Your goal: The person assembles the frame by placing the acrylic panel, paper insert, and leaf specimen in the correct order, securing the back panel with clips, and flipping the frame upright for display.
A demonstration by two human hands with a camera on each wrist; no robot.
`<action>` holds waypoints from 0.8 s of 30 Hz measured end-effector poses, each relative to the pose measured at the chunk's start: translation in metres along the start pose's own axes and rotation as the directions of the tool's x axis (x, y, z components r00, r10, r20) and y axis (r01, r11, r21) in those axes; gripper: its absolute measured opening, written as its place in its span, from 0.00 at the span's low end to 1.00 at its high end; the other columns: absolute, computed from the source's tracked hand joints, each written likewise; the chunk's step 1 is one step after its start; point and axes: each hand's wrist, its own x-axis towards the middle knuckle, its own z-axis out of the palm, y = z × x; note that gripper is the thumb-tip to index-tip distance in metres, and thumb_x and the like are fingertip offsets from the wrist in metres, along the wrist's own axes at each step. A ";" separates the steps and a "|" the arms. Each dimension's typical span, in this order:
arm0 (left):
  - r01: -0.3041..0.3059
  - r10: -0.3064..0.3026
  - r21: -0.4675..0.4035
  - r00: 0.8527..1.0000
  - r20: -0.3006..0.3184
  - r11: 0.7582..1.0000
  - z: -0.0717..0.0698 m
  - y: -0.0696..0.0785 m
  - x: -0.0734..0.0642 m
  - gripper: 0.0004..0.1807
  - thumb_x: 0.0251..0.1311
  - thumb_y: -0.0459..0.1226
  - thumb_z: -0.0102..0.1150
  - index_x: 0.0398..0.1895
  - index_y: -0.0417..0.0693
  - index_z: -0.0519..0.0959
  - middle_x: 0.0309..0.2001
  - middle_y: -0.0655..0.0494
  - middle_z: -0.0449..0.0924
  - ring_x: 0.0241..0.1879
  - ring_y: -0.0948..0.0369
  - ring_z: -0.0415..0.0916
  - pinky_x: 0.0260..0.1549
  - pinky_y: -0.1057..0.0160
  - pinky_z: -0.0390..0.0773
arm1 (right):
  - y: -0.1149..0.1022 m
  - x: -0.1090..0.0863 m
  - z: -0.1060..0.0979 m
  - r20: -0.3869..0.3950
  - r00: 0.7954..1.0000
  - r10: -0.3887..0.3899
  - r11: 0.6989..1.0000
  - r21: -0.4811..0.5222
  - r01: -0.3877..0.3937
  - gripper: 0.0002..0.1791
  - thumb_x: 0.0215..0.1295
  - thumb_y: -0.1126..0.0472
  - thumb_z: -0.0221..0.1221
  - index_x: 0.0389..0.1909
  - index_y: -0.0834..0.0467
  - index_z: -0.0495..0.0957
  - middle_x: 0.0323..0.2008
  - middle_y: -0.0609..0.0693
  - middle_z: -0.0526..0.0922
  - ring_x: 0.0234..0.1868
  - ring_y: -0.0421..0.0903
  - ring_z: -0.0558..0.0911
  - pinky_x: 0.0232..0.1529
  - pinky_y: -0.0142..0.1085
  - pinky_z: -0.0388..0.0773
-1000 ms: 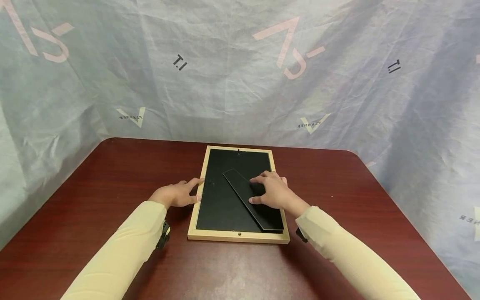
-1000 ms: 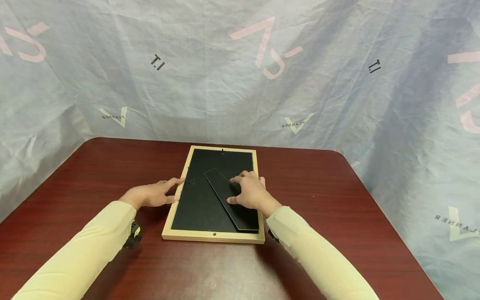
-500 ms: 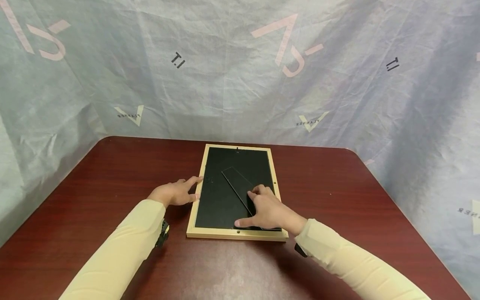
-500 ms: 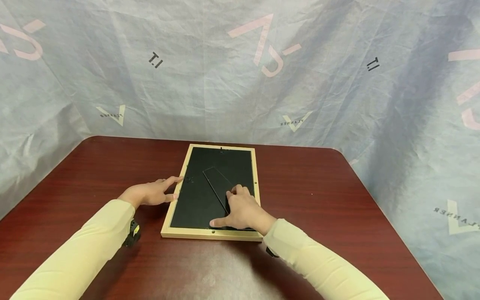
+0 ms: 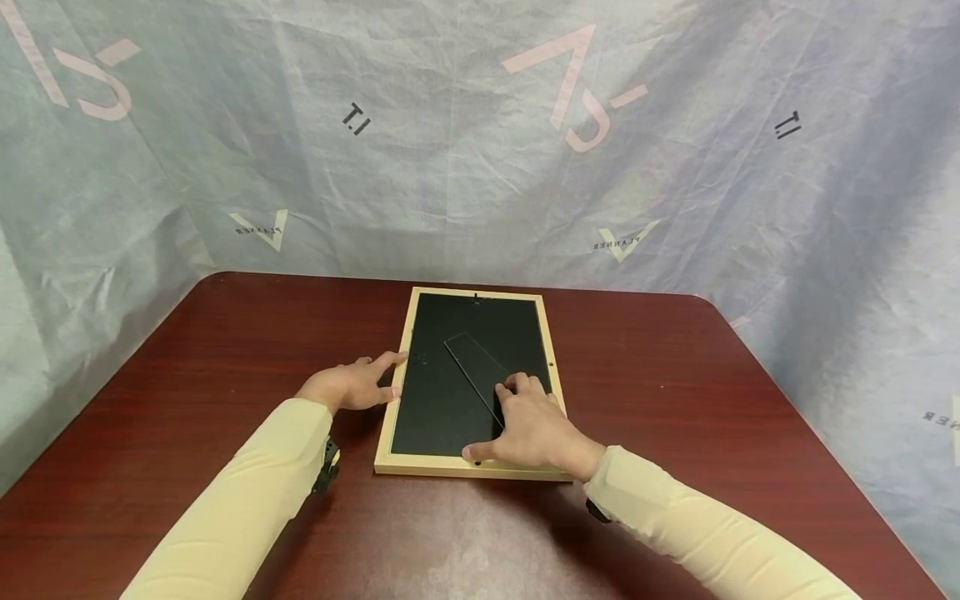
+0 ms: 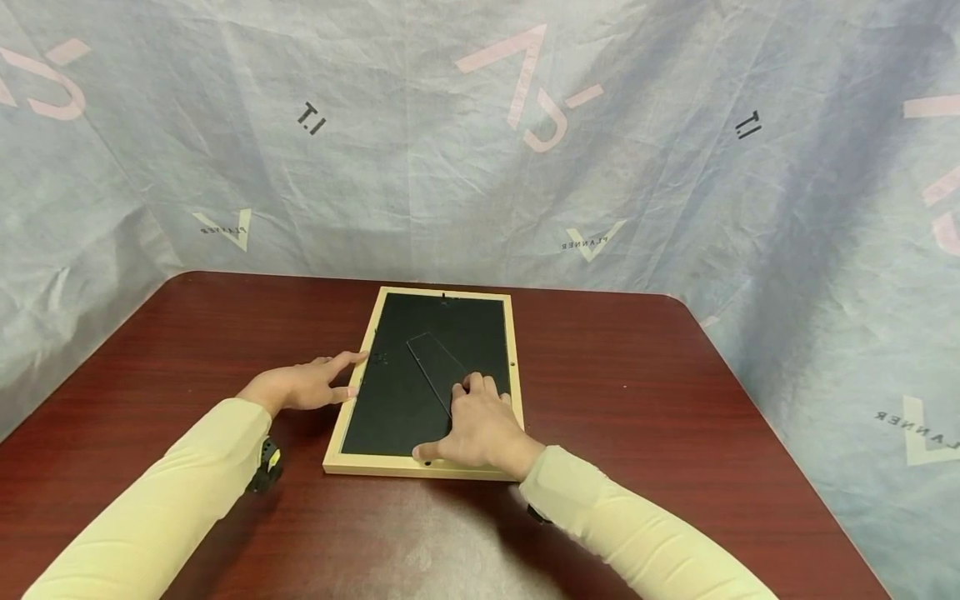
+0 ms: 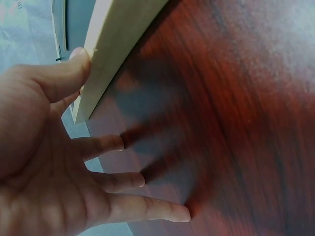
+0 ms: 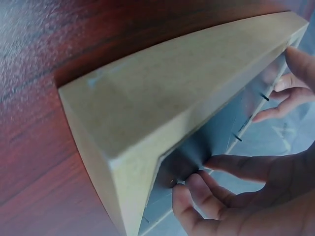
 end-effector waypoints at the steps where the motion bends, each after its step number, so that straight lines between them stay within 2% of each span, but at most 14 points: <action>1: 0.002 -0.002 -0.001 1.000 -0.001 1.000 0.000 0.000 0.000 0.36 0.78 0.43 0.51 0.81 0.49 0.50 0.75 0.23 0.49 0.69 0.27 0.59 0.65 0.31 0.61 | 0.000 0.000 0.000 -0.003 1.000 0.003 1.000 -0.005 -0.003 0.59 0.47 0.33 0.74 0.69 0.72 0.68 0.66 0.62 0.69 0.67 0.59 0.67 0.61 0.52 0.72; 9: 0.016 -0.016 -0.006 1.000 -0.012 1.000 0.001 0.001 -0.001 0.35 0.78 0.43 0.51 0.81 0.50 0.51 0.76 0.25 0.48 0.73 0.27 0.50 0.67 0.30 0.55 | -0.004 0.002 -0.002 -0.009 1.000 0.011 0.995 -0.094 -0.012 0.58 0.44 0.31 0.73 0.66 0.70 0.73 0.61 0.61 0.72 0.62 0.59 0.72 0.57 0.50 0.76; 17: 0.017 -0.017 0.001 1.000 -0.012 1.000 0.001 0.000 0.000 0.35 0.78 0.42 0.51 0.81 0.50 0.51 0.75 0.24 0.48 0.72 0.26 0.49 0.66 0.29 0.54 | -0.010 0.007 -0.007 0.059 0.997 0.048 0.982 -0.183 -0.037 0.56 0.45 0.28 0.71 0.65 0.67 0.75 0.59 0.59 0.73 0.59 0.56 0.73 0.51 0.49 0.76; 24: 0.019 -0.019 0.000 1.000 -0.010 1.000 0.003 0.001 0.001 0.35 0.78 0.42 0.51 0.82 0.50 0.50 0.75 0.24 0.47 0.72 0.25 0.48 0.66 0.29 0.54 | -0.015 0.009 -0.011 0.086 0.993 0.079 0.972 -0.228 -0.057 0.51 0.45 0.28 0.72 0.58 0.66 0.79 0.53 0.58 0.74 0.53 0.55 0.75 0.47 0.48 0.76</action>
